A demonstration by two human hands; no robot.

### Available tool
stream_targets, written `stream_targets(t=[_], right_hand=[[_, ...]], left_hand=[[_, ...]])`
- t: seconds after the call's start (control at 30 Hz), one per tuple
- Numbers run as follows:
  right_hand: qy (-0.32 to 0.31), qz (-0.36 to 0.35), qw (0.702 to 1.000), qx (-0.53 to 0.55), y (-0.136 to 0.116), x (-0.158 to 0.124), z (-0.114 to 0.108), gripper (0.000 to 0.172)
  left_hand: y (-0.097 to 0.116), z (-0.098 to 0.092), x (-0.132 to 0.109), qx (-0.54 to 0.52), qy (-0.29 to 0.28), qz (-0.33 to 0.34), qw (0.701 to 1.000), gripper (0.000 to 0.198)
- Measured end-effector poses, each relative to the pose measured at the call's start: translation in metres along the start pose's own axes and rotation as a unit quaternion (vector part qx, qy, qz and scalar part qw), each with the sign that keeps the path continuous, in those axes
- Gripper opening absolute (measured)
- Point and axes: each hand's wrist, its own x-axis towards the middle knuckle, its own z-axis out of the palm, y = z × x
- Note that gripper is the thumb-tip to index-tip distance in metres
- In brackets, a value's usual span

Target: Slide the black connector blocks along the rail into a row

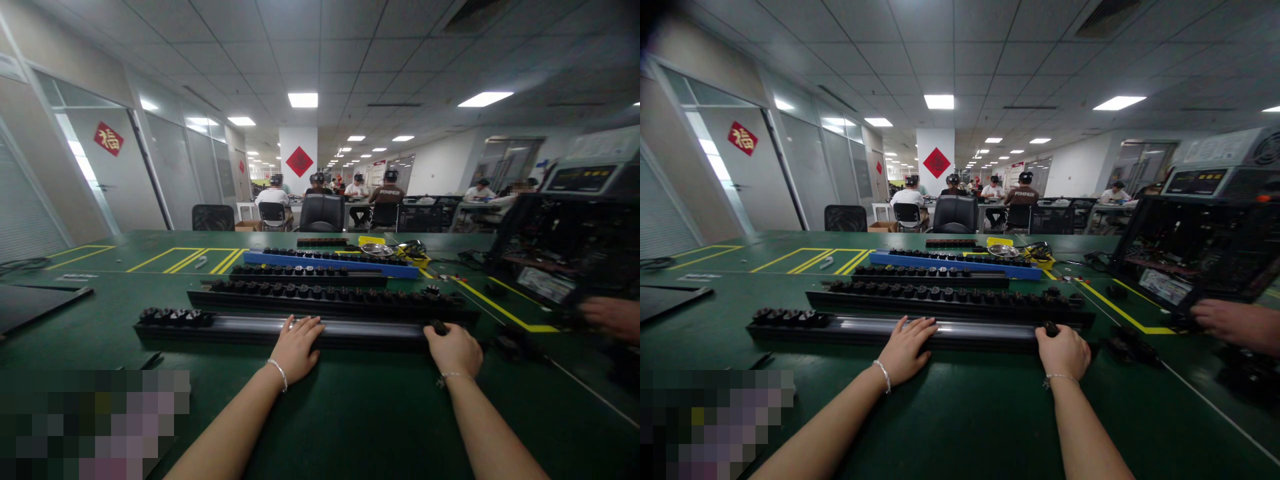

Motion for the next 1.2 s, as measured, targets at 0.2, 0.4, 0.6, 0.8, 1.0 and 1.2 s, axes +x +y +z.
stream_targets(t=[0.2, 0.4, 0.6, 0.8, 1.0, 1.2], right_hand=[[0.013, 0.011, 1.000, 0.000, 0.003, 0.002, 0.002, 0.047], [0.007, 0.013, 1.000, -0.001, 0.004, 0.003, 0.001, 0.049], [0.017, 0.015, 1.000, 0.002, 0.006, 0.005, 0.001, 0.049], [0.026, 0.017, 0.999, 0.009, 0.009, 0.006, 0.000, 0.049], [0.029, 0.019, 0.999, 0.014, 0.010, 0.005, 0.002, 0.048], [0.028, 0.022, 0.999, 0.018, 0.018, 0.011, 0.002, 0.048]], left_hand=[[0.000, 0.000, -0.001, 0.001, 0.002, 0.001, 1.000, 0.055], [0.000, 0.001, -0.001, 0.004, 0.001, 0.001, 1.000, 0.054], [0.000, 0.000, 0.000, 0.006, 0.000, 0.002, 1.000, 0.053], [0.001, -0.002, 0.000, 0.003, -0.003, -0.001, 1.000, 0.054], [0.001, -0.001, 0.000, 0.002, -0.001, -0.001, 1.000, 0.054], [0.001, -0.001, 0.000, 0.000, -0.002, -0.002, 1.000, 0.053]])
